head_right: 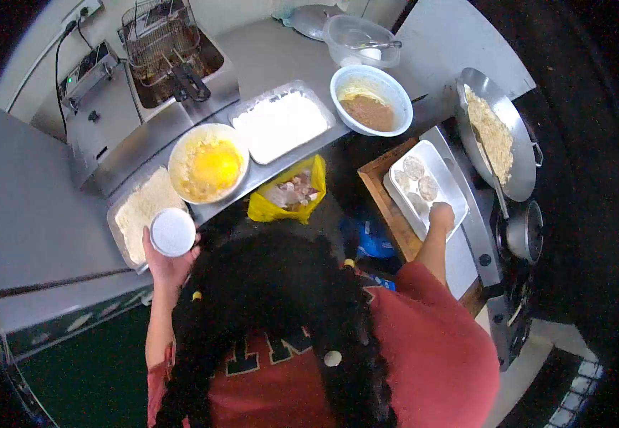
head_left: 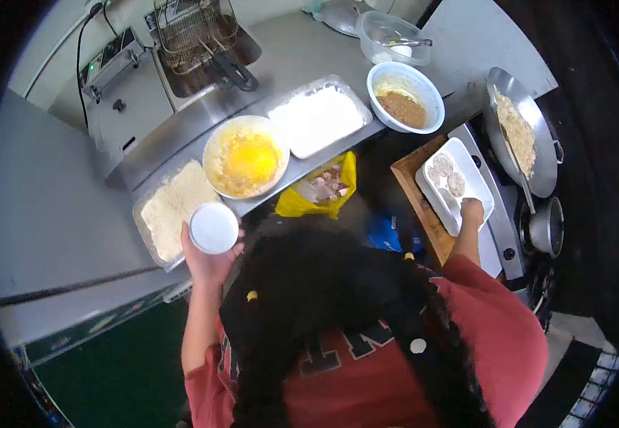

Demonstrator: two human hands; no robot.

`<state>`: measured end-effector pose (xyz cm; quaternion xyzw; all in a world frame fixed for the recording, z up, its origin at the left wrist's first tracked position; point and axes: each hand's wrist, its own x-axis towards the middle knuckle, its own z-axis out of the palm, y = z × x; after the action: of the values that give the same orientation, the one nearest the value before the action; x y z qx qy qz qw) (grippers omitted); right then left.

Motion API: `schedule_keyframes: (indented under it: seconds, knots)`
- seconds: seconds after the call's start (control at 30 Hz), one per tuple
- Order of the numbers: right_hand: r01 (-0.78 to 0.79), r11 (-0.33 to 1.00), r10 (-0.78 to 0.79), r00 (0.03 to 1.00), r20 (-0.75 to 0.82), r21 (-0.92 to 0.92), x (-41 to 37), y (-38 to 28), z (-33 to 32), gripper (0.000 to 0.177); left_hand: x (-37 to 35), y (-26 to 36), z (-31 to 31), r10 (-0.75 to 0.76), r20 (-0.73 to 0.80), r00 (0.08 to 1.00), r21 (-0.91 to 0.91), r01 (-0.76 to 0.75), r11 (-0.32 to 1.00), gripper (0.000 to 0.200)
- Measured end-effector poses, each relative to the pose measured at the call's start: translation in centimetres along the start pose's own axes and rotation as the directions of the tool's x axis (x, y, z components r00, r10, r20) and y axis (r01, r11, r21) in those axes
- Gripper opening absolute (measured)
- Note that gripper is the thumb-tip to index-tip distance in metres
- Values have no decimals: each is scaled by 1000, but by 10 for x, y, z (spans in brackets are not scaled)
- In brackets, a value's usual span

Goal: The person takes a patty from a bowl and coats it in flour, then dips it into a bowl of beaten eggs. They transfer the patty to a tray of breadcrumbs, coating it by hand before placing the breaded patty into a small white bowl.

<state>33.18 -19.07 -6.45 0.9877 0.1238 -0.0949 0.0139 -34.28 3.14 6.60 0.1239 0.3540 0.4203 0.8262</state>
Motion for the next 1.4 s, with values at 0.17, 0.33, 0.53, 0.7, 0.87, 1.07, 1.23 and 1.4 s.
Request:
schedule_keyframes:
  seconds: [0.17,0.33,0.53,0.7,0.87,1.07,1.23,1.4]
  knots:
    - [106,993,-100,988,-117,46,1,-1,19,46,-2,36,-24,-11,-124,992,166,31,986,75]
    - [49,948,67,935,-349,314,-15,-2,1,36,46,26,-30,-21,-84,996,131,32,991,81]
    - [9,977,70,928,-365,211,8,38,7,27,93,-3,42,17,-129,991,74,-7,997,77]
    - [153,988,-153,988,-10,-25,37,42,30,45,128,-34,98,44,-26,999,150,-39,988,76]
    - [205,976,-207,978,23,75,42,-76,-68,41,159,-63,122,-50,81,995,-78,57,995,80]
    - [714,561,-714,674,-192,419,67,-229,-131,32,180,-96,149,48,-9,999,-107,-48,993,78]
    - [877,350,-922,384,-43,330,100,-330,-105,37,176,-112,156,101,-55,993,-162,-108,981,77]
    - [931,212,-972,170,162,296,77,-374,-96,42,168,-119,157,146,-198,969,-117,-171,978,76]
